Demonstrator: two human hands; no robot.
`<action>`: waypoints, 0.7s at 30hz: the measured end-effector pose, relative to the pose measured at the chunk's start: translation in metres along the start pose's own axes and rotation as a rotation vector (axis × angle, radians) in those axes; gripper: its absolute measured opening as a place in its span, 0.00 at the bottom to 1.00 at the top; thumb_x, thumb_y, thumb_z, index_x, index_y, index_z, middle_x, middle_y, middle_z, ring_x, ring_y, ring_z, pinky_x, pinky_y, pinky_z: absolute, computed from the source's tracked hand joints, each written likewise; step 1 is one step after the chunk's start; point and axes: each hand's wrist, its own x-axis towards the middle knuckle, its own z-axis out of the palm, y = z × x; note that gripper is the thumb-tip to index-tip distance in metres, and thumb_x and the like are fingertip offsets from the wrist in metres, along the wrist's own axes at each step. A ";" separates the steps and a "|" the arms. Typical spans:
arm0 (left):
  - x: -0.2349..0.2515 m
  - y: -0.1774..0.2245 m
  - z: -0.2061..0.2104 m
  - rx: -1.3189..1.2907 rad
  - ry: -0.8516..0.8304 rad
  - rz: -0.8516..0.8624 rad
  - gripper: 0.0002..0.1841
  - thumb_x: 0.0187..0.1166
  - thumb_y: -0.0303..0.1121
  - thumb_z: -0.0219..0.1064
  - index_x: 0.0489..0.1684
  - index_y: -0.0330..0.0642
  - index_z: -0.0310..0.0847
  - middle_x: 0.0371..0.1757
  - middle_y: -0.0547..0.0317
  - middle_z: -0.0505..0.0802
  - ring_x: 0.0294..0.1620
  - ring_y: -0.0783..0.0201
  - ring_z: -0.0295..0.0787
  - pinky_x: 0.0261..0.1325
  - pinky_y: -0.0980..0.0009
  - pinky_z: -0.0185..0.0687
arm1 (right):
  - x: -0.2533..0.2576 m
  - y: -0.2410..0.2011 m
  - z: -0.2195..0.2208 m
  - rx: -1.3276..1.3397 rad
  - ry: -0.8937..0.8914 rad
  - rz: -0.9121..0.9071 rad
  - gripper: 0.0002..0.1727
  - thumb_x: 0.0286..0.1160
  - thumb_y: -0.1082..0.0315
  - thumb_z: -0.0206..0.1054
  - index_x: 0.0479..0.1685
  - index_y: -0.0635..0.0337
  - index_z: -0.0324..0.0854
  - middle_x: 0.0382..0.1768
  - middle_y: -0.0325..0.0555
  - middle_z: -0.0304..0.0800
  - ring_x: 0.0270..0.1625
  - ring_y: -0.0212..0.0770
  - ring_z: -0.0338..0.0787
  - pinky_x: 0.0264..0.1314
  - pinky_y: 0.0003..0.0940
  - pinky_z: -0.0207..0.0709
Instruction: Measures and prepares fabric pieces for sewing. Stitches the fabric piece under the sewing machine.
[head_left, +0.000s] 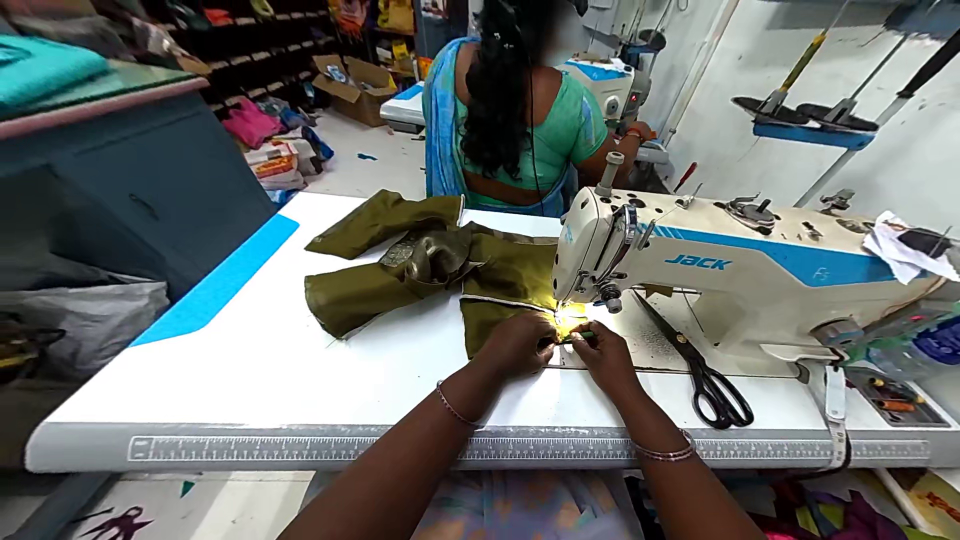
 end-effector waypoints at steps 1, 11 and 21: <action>0.000 0.000 0.000 -0.002 0.004 0.004 0.07 0.76 0.28 0.69 0.40 0.35 0.92 0.48 0.48 0.95 0.59 0.51 0.91 0.69 0.54 0.82 | 0.000 0.001 0.001 -0.005 0.004 -0.010 0.07 0.86 0.69 0.64 0.50 0.64 0.84 0.30 0.49 0.85 0.25 0.39 0.80 0.28 0.35 0.75; 0.001 -0.001 -0.001 0.003 -0.016 0.011 0.10 0.81 0.32 0.68 0.40 0.36 0.92 0.48 0.48 0.96 0.60 0.51 0.91 0.71 0.53 0.81 | -0.006 0.001 -0.003 0.026 0.082 0.020 0.09 0.85 0.69 0.64 0.53 0.66 0.83 0.31 0.52 0.85 0.26 0.42 0.79 0.29 0.38 0.75; 0.006 0.007 -0.002 0.002 0.007 -0.091 0.10 0.81 0.31 0.67 0.53 0.37 0.89 0.45 0.44 0.94 0.53 0.47 0.93 0.60 0.47 0.85 | -0.025 0.021 -0.091 -0.360 0.475 0.395 0.15 0.88 0.68 0.59 0.61 0.71 0.80 0.43 0.73 0.89 0.48 0.74 0.89 0.49 0.72 0.77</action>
